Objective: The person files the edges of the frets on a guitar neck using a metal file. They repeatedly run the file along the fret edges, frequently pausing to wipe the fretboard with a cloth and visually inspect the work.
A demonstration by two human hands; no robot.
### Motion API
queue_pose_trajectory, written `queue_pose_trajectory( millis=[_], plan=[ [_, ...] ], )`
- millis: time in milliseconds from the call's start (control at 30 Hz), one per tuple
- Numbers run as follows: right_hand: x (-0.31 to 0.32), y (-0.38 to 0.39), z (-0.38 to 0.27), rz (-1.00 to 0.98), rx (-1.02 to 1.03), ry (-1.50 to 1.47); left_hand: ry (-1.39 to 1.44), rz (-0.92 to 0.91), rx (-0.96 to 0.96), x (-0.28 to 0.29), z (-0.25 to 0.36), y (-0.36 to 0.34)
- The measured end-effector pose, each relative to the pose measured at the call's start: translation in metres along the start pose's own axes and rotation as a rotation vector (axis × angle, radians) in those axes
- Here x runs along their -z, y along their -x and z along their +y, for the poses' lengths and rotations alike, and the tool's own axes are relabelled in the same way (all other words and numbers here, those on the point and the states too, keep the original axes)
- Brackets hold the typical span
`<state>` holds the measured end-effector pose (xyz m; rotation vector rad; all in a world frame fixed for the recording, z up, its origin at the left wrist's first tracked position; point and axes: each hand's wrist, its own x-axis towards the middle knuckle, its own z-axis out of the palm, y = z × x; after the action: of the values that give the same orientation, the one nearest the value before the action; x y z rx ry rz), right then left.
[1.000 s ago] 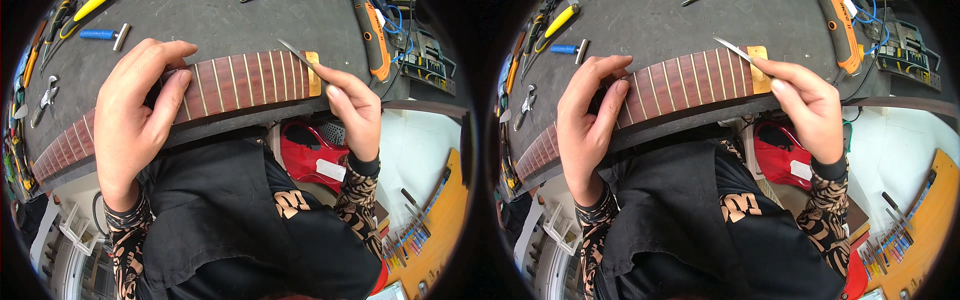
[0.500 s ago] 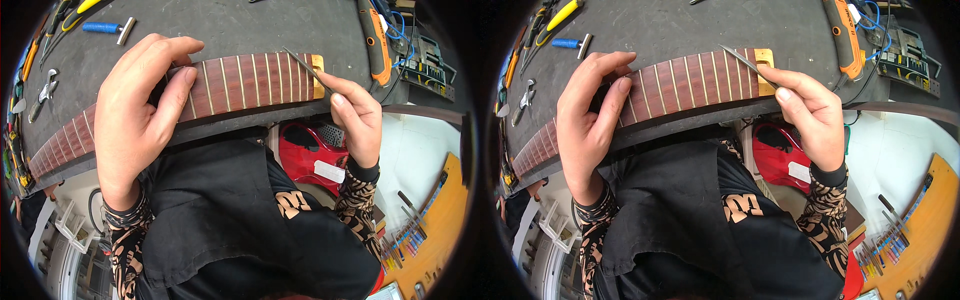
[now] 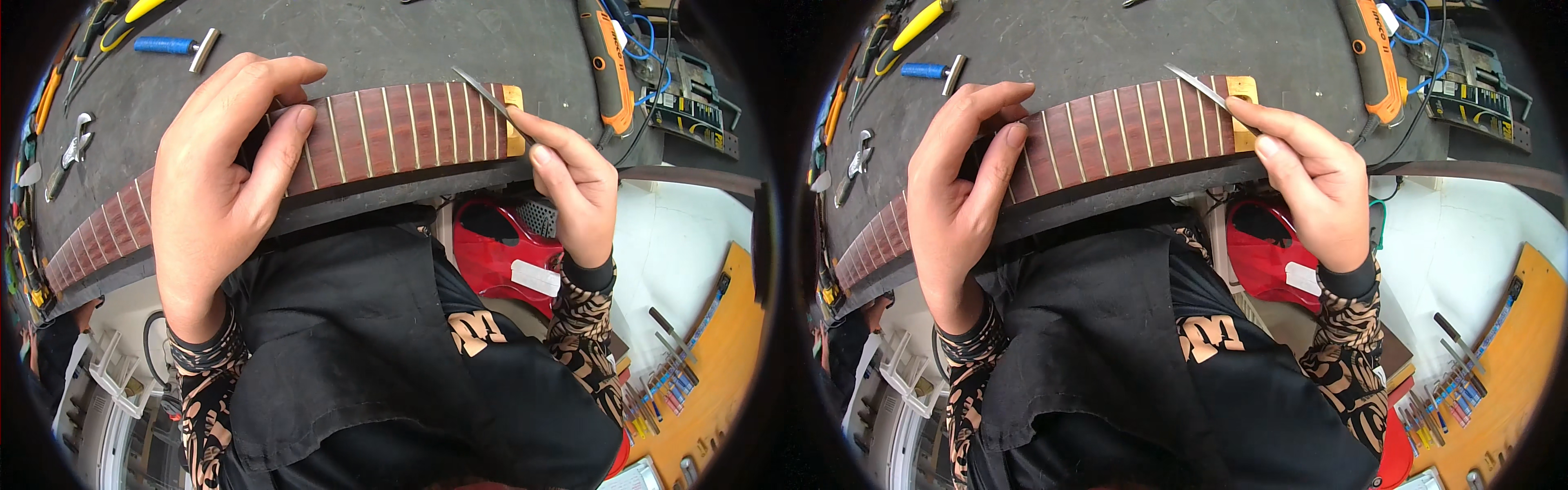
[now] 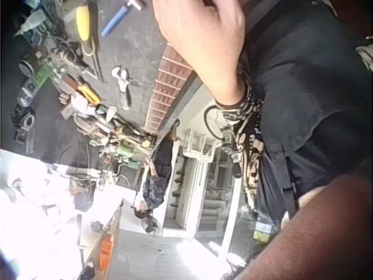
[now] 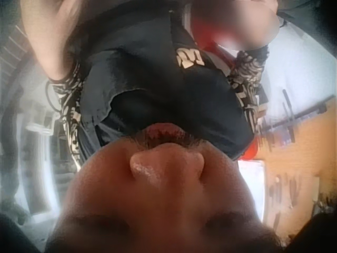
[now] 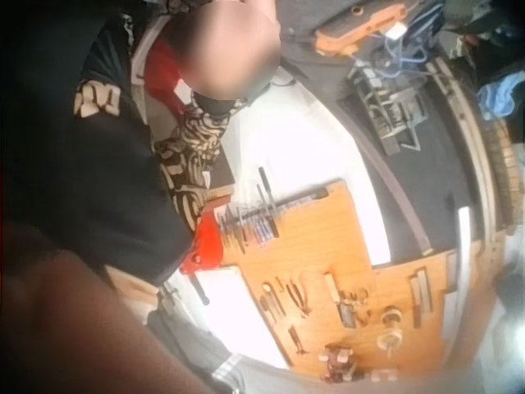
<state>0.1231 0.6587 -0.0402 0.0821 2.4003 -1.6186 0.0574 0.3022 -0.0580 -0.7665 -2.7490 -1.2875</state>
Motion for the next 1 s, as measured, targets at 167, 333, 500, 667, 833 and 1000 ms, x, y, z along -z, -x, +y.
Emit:
queue_pose_trajectory(
  millis=[167,333,500,667,833,1000],
  plan=[
    [-0.01,-0.004,0.009,0.067,0.216,0.27,0.003,-0.005,-0.026,-0.003,-0.002,-0.001],
    [-0.02,-0.035,-0.001,0.034,0.608,0.802,0.008,0.0,-0.015,-0.001,-0.002,0.001],
    [-0.019,-0.015,-0.002,0.02,0.242,0.211,0.0,0.018,-0.022,-0.002,-0.003,0.0],
    [-0.022,0.009,-0.009,0.05,-0.045,-0.054,-0.006,0.0,-0.006,-0.001,-0.003,0.002],
    [-0.038,-0.021,-0.003,0.084,0.53,0.601,-0.008,0.003,-0.018,-0.002,-0.003,0.0],
    [-0.036,-0.03,-0.007,0.085,0.513,0.575,0.001,0.022,-0.027,-0.002,-0.004,0.0]
  ],
)
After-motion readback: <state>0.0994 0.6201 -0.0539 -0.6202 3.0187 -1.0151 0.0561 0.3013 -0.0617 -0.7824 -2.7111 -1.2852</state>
